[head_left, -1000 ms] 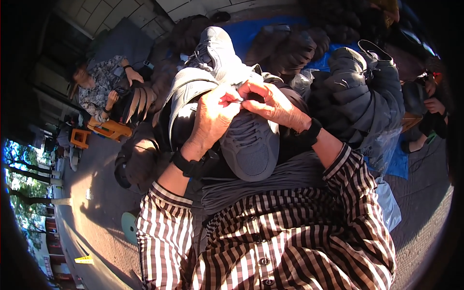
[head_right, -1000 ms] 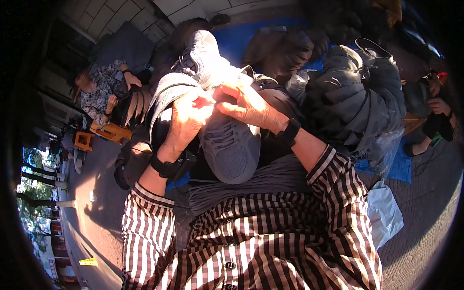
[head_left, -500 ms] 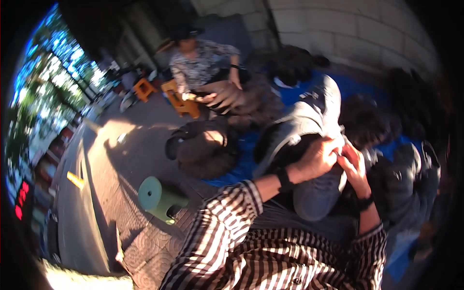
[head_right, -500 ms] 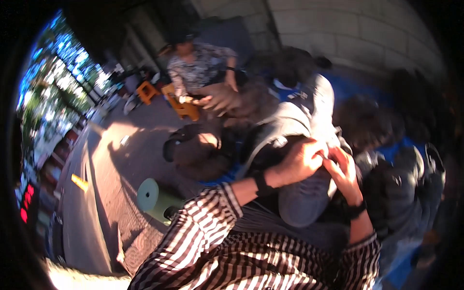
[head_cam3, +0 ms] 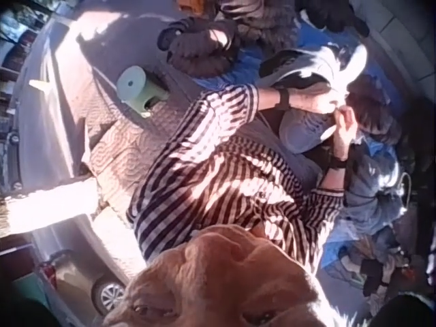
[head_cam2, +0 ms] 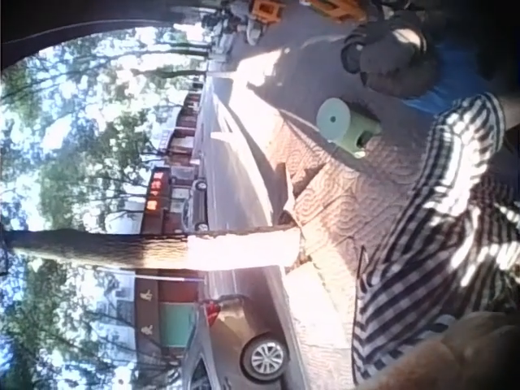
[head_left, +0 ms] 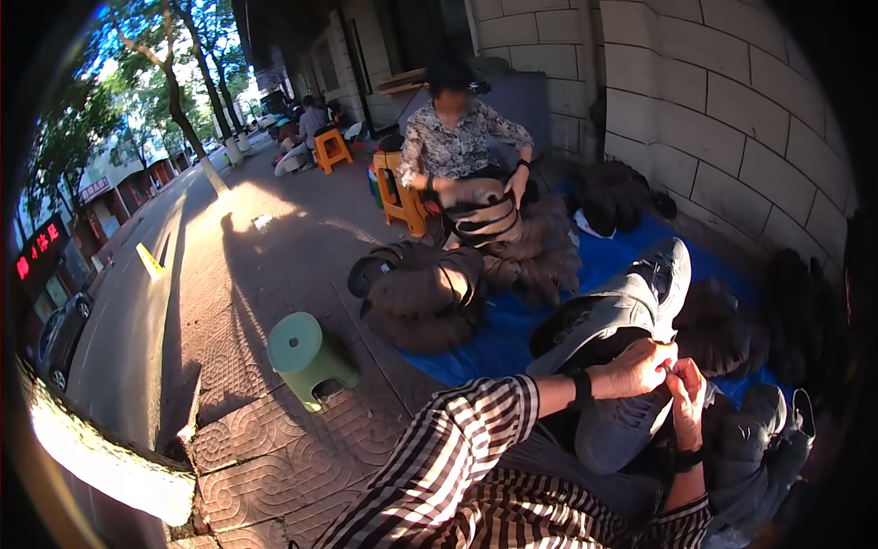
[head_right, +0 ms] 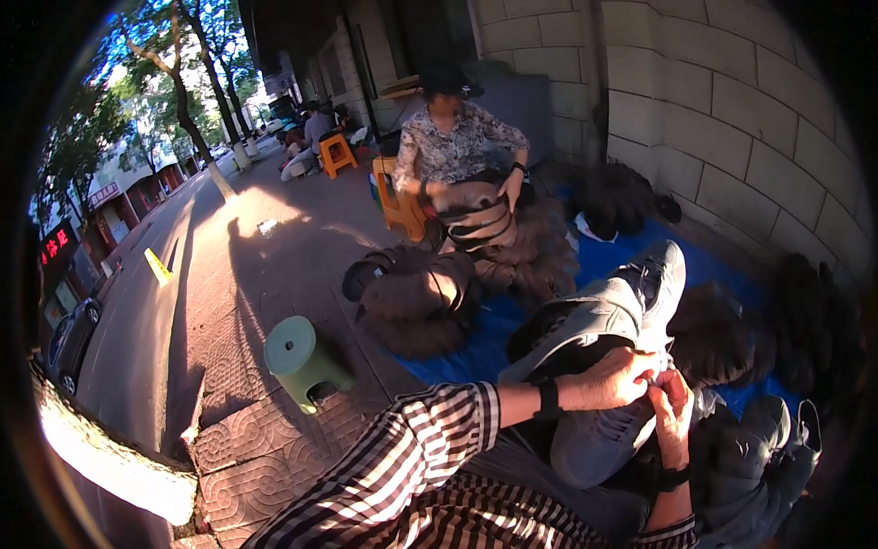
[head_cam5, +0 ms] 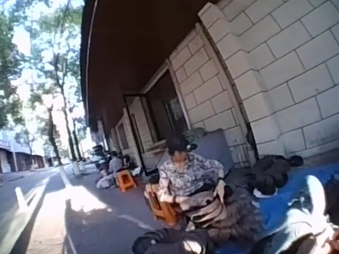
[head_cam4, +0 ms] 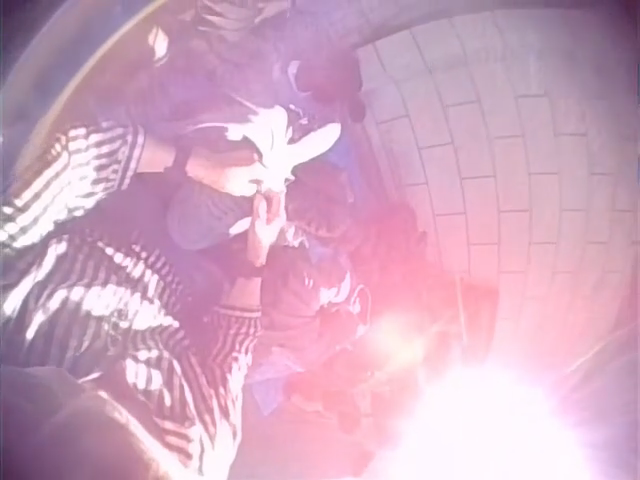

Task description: The recorder is lacing a grey sneaker while sitting with other workers on a sidewalk.

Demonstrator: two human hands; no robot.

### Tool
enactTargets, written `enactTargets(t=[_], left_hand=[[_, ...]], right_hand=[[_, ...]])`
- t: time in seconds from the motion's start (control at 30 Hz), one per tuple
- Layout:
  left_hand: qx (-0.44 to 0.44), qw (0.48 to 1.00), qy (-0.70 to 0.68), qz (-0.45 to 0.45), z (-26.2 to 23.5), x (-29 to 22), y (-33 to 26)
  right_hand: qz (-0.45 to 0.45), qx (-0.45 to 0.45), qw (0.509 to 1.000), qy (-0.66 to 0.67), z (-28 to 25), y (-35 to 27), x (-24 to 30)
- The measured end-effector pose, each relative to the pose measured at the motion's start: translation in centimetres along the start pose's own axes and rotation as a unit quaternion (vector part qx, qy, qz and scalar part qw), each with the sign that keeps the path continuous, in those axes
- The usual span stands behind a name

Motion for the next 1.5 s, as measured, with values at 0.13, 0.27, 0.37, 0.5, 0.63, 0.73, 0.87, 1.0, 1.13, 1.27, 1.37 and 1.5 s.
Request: enactTargets(t=[0.13,0.27,0.37,0.5,0.63,0.73,0.87,1.0,1.13,1.27,1.37,1.5], left_hand=[[-0.005,1.000,-0.024,0.007,0.6,0.1,0.4],[-0.034,0.999,-0.022,0.033,0.9,0.5,0.2],[-0.057,0.998,-0.028,0.022,1.0,0.8,0.4],[-0.015,0.998,-0.056,-0.009,0.9,1.2,0.9],[-0.010,0.990,-0.130,-0.046,0.7,1.0,1.1],[-0.009,0.975,-0.202,-0.094,0.9,1.1,0.9],[-0.023,0.946,-0.295,-0.131,2.0,2.4,0.6],[0.033,0.919,-0.349,-0.178,1.7,1.6,0.8],[0.051,0.909,-0.393,-0.126,0.6,0.3,0.7],[0.020,0.872,-0.417,-0.255,-1.7,1.3,-0.5],[0.020,0.911,-0.366,-0.189,-2.1,2.1,-0.2],[0.043,0.900,-0.370,-0.227,-1.3,1.6,0.7]], right_hand=[[-0.015,-0.015,1.000,-0.012,-0.5,-0.1,-0.9],[-0.009,-0.018,1.000,-0.013,-0.1,-0.4,-0.6],[0.021,-0.017,1.000,0.000,-0.6,-0.7,-0.3],[0.017,-0.012,0.999,0.038,0.2,-0.4,0.4],[0.022,0.062,0.994,0.084,-0.3,-0.2,0.3],[-0.001,0.061,0.995,0.077,0.2,-0.3,1.1],[-0.012,0.014,0.999,0.034,-0.1,-0.3,-0.7],[-0.066,-0.037,0.996,-0.052,-0.9,-1.4,-1.1],[-0.058,-0.012,0.997,0.050,-1.5,-1.5,-3.1],[-0.029,-0.013,0.999,-0.023,1.4,-0.2,0.2],[-0.071,-0.021,0.991,-0.112,1.2,0.2,1.6],[-0.079,-0.033,0.994,-0.070,0.0,0.0,0.5]])
Point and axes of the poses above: each hand's wrist, its own y-axis towards the middle knuckle, its own z-axis out of the palm, x = y × z, the point moved 3 cm from there along y, towards the middle knuckle, and after that the axes turned 14 degrees about z, right-handed, at the moved point
